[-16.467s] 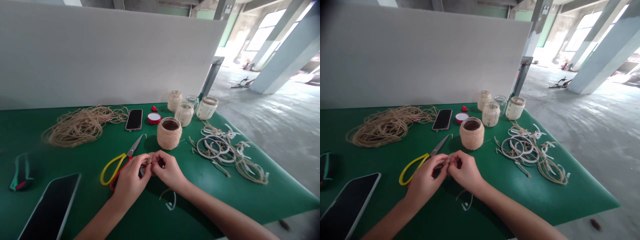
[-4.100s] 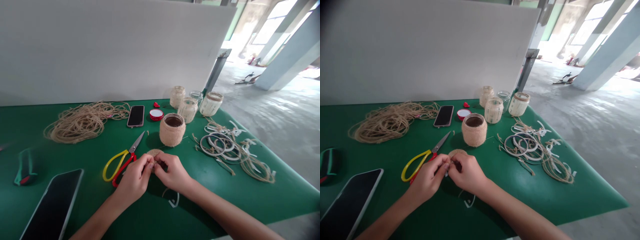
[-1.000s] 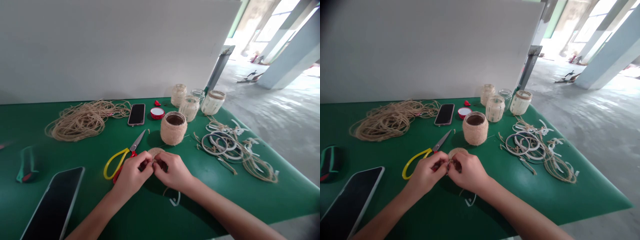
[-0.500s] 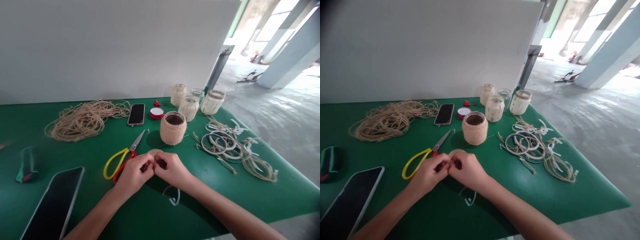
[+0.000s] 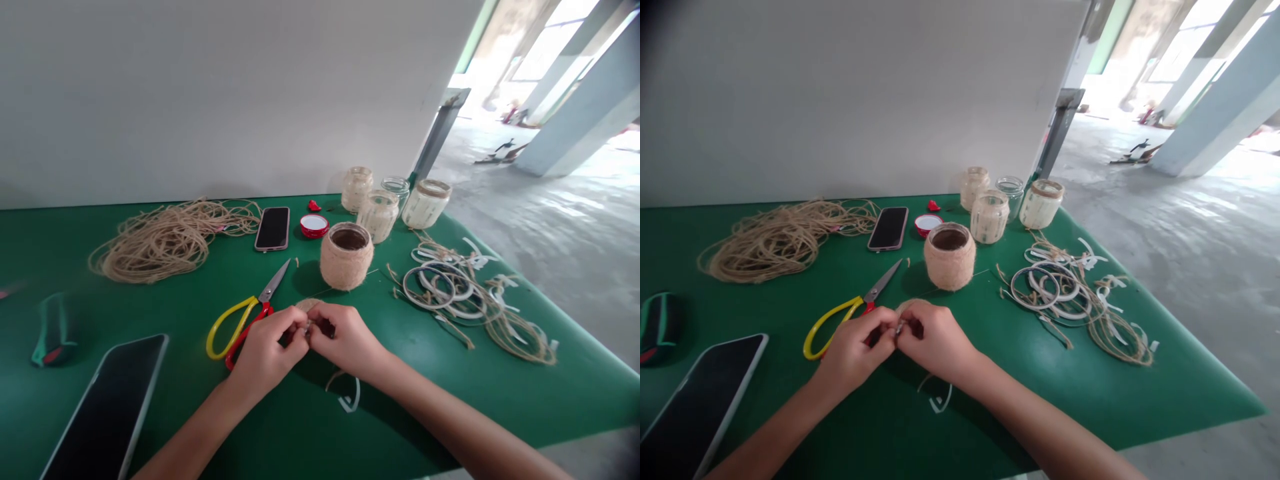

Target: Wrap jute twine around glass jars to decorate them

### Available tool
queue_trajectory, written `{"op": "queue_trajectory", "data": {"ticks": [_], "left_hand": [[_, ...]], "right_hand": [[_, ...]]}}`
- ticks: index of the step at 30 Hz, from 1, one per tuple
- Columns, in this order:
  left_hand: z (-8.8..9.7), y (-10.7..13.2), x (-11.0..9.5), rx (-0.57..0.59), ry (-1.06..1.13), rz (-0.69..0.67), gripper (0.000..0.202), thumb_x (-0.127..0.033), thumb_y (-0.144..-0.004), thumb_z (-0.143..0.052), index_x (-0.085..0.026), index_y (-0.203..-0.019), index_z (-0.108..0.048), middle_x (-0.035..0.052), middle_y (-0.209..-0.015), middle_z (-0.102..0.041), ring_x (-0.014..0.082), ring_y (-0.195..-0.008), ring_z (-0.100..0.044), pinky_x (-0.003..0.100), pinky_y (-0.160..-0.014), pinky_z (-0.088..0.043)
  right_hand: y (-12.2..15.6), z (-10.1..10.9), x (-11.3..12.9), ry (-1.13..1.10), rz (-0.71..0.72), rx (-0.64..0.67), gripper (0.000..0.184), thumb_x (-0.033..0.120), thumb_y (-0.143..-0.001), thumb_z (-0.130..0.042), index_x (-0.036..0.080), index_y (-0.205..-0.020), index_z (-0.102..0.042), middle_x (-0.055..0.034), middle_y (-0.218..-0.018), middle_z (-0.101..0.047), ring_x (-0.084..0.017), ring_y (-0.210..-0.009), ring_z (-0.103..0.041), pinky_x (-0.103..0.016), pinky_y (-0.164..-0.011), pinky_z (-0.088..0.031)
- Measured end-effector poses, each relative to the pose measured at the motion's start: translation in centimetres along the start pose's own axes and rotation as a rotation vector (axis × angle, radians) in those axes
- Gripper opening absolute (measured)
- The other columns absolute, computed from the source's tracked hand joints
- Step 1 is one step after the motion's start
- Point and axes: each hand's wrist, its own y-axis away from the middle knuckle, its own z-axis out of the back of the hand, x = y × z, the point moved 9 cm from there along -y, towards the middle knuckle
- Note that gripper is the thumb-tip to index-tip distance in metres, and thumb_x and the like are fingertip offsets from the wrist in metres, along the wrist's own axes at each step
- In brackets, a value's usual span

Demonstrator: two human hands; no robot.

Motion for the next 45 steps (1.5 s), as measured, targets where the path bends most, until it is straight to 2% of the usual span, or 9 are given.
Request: {"op": "queue_trajectory", "data": {"ticks": [5, 15, 22, 28, 35, 45], "left_hand": [[0.4, 0.1, -0.3, -0.034, -0.008, 0.004, 0.011, -0.018, -0.080, -0.043, -0.019, -0.071, -0.051, -0.0048, -0.059, -0.053, 0.0085, -0.051, -0.050, 0.017, -0.052, -0.039], [0.4, 0.2, -1.1, -0.059, -0.002, -0.052, 0.011, -0.014, -0.080, -0.043, -0.019, -0.073, -0.051, -0.0038, -0.062, -0.055, 0.0087, -0.055, -0.052, 0.016, -0.054, -0.040], [0.7, 0.3, -1.3, -0.088, -0.012, -0.068, 0.009, -0.014, -0.082, -0.044, -0.018, -0.077, -0.051, -0.0021, -0.067, -0.057, 0.0096, -0.060, -0.054, 0.018, -0.057, -0.041], [0.7, 0.6, -1.6, -0.126, -0.131, -0.159, 0.006, -0.015, -0.081, -0.047, -0.017, -0.084, -0.052, 0.0003, -0.072, -0.058, 0.0119, -0.066, -0.053, 0.022, -0.063, -0.041], [0.8, 0.5, -1.5, -0.152, -0.190, -0.230, 0.006, -0.015, -0.082, -0.047, -0.018, -0.083, -0.053, -0.0001, -0.069, -0.055, 0.0127, -0.064, -0.051, 0.025, -0.063, -0.041], [0.4, 0.3, -0.7, -0.063, -0.146, -0.176, 0.006, -0.015, -0.081, -0.047, -0.018, -0.080, -0.052, -0.0004, -0.071, -0.056, 0.0119, -0.066, -0.052, 0.023, -0.062, -0.040]], "right_hand": [[0.0, 0.2, -0.2, -0.027, -0.025, -0.010, 0.012, 0.010, -0.070, -0.046, 0.016, -0.066, -0.056, 0.0033, -0.059, -0.052, -0.007, -0.053, -0.041, -0.016, -0.048, -0.033], [0.2, 0.4, -0.7, -0.067, -0.080, -0.056, 0.013, 0.010, -0.068, -0.045, 0.016, -0.066, -0.057, 0.0033, -0.059, -0.053, -0.007, -0.051, -0.042, -0.016, -0.047, -0.033], [0.2, 0.3, -0.5, -0.065, -0.067, -0.053, 0.017, 0.010, -0.070, -0.045, 0.017, -0.073, -0.060, 0.0021, -0.064, -0.057, -0.007, -0.054, -0.046, -0.017, -0.049, -0.035], [0.2, 0.8, 0.3, 0.074, 0.018, -0.097, 0.013, 0.009, -0.070, -0.047, 0.017, -0.070, -0.057, 0.0029, -0.063, -0.056, -0.007, -0.054, -0.046, -0.017, -0.052, -0.035], [0.3, 0.9, 0.5, 0.239, 0.089, -0.106, 0.011, 0.014, -0.072, -0.049, 0.018, -0.063, -0.043, 0.0041, -0.059, -0.047, -0.008, -0.053, -0.042, -0.018, -0.051, -0.032], [0.5, 0.2, 0.9, 0.434, 0.201, -0.079, 0.009, 0.019, -0.075, -0.047, 0.018, -0.067, -0.045, 0.0008, -0.064, -0.049, -0.010, -0.056, -0.045, -0.020, -0.052, -0.034]]}}
